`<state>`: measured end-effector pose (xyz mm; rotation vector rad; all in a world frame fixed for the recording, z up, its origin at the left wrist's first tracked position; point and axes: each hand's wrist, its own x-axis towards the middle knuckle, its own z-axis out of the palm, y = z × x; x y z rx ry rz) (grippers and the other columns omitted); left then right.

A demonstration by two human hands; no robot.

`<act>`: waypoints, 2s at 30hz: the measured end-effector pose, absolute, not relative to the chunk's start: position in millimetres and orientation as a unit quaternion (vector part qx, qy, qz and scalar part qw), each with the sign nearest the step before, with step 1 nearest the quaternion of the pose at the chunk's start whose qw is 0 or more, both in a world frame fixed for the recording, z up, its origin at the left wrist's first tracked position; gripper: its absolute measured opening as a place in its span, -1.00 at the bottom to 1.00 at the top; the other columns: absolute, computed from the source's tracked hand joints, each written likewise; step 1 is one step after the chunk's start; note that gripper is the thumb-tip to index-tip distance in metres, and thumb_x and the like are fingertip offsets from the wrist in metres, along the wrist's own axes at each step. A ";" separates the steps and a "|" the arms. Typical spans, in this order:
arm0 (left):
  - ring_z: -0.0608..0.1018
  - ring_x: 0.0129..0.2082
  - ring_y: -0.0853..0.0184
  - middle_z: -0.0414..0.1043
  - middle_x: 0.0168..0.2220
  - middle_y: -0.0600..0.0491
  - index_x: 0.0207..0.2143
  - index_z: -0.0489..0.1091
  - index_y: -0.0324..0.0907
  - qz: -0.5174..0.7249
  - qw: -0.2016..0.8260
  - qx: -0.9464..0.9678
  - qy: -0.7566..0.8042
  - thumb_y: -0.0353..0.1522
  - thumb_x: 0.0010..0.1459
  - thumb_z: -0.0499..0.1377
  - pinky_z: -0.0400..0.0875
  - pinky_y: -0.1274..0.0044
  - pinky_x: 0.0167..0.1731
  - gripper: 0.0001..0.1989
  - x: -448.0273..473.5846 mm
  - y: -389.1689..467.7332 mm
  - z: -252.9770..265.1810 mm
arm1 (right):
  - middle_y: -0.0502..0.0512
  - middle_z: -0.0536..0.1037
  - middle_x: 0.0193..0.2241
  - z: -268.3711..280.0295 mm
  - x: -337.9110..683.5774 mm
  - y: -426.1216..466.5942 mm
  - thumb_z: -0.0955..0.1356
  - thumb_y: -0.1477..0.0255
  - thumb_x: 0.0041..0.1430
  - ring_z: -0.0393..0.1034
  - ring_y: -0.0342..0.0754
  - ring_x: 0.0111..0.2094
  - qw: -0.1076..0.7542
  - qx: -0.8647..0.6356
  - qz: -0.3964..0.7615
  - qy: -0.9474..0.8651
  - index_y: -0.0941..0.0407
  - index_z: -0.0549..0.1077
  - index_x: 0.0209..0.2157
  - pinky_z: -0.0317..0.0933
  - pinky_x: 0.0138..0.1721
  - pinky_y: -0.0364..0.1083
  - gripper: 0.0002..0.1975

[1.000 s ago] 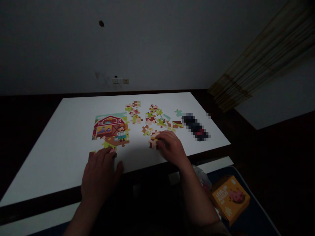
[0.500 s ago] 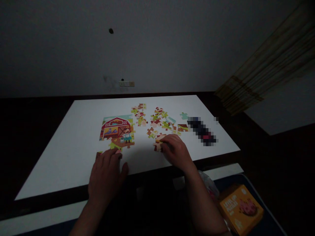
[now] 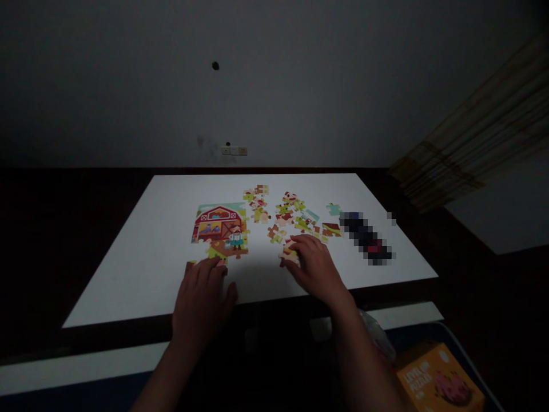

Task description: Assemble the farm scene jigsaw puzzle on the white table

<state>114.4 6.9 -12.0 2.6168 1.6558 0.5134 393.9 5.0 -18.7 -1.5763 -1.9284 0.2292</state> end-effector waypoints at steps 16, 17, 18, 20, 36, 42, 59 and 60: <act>0.37 0.05 0.01 0.38 -0.02 -0.16 -0.11 0.35 -0.15 0.190 0.008 0.832 0.522 -0.34 0.17 0.06 0.13 0.05 0.15 -0.76 110.6 0.5 -7.4 | 0.18 0.46 -0.23 -26.3 396.7 2.2 0.27 0.37 0.18 0.29 0.20 -0.10 0.410 -0.655 0.047 -0.633 -0.03 0.34 -0.28 0.19 -0.01 0.25 -0.95; 0.37 0.05 0.01 0.38 -0.02 -0.17 -0.11 0.35 -0.16 0.190 0.008 0.831 0.522 -0.34 0.17 0.06 0.12 0.06 0.15 -0.76 110.5 0.2 -7.3 | 0.18 0.46 -0.24 -26.8 396.8 2.3 0.27 0.36 0.18 0.29 0.21 -0.11 0.410 -0.657 0.047 -0.631 -0.03 0.35 -0.27 0.19 -0.02 0.25 -0.94; 0.37 0.05 0.01 0.38 -0.02 -0.18 -0.11 0.35 -0.17 0.190 0.007 0.831 0.522 -0.34 0.18 0.06 0.11 0.06 0.16 -0.76 110.5 -0.3 -7.2 | 0.19 0.46 -0.25 -27.2 396.7 2.4 0.27 0.35 0.19 0.29 0.21 -0.12 0.410 -0.659 0.048 -0.629 -0.03 0.35 -0.27 0.20 -0.03 0.25 -0.93; 0.37 0.05 0.01 0.38 -0.02 -0.18 -0.11 0.35 -0.17 0.192 0.006 0.831 0.522 -0.34 0.18 0.06 0.09 0.06 0.17 -0.76 110.8 -1.4 -6.8 | 0.19 0.46 -0.25 -27.5 396.2 2.8 0.27 0.33 0.19 0.29 0.23 -0.12 0.410 -0.660 0.048 -0.627 -0.03 0.37 -0.25 0.19 -0.04 0.24 -0.91; 0.37 0.03 -0.01 0.37 -0.02 -0.20 -0.11 0.36 -0.21 0.239 0.005 0.822 0.517 -0.33 0.16 0.08 0.07 0.06 0.16 -0.74 110.9 -2.5 -16.5 | 0.01 0.45 -0.42 -44.1 431.5 -10.7 0.26 0.38 0.11 0.35 -0.04 -0.37 0.663 -0.628 0.099 -0.395 0.05 0.40 -0.35 0.24 -0.29 -0.01 -0.89; 0.36 0.02 -0.01 0.37 -0.02 -0.20 -0.11 0.34 -0.21 0.221 -0.010 0.829 0.514 -0.30 0.18 0.07 0.15 0.10 0.10 -0.74 111.9 -1.5 -17.5 | 0.13 0.49 -0.27 -31.9 454.7 -25.0 0.21 0.50 0.12 0.34 0.08 -0.17 0.397 -0.685 0.015 -0.611 0.05 0.47 -0.25 0.20 -0.10 0.09 -0.76; 0.38 0.04 0.01 0.37 -0.01 -0.22 -0.09 0.34 -0.21 0.190 -0.038 0.838 0.510 -0.28 0.19 0.06 0.16 0.14 0.11 -0.72 112.4 -0.5 -16.0 | 0.15 0.50 -0.23 -27.5 451.8 -25.8 0.27 0.40 0.19 0.30 0.13 -0.11 0.263 -0.700 -0.045 -0.662 0.06 0.45 -0.24 0.19 -0.04 0.09 -0.86; 0.38 0.04 0.01 0.37 -0.01 -0.21 -0.09 0.34 -0.20 0.192 -0.038 0.838 0.509 -0.28 0.19 0.06 0.16 0.14 0.10 -0.72 112.6 -0.5 -15.7 | 0.16 0.50 -0.22 -26.3 450.3 -26.2 0.27 0.38 0.21 0.30 0.13 -0.10 0.260 -0.701 -0.048 -0.662 0.06 0.45 -0.22 0.18 -0.03 0.09 -0.84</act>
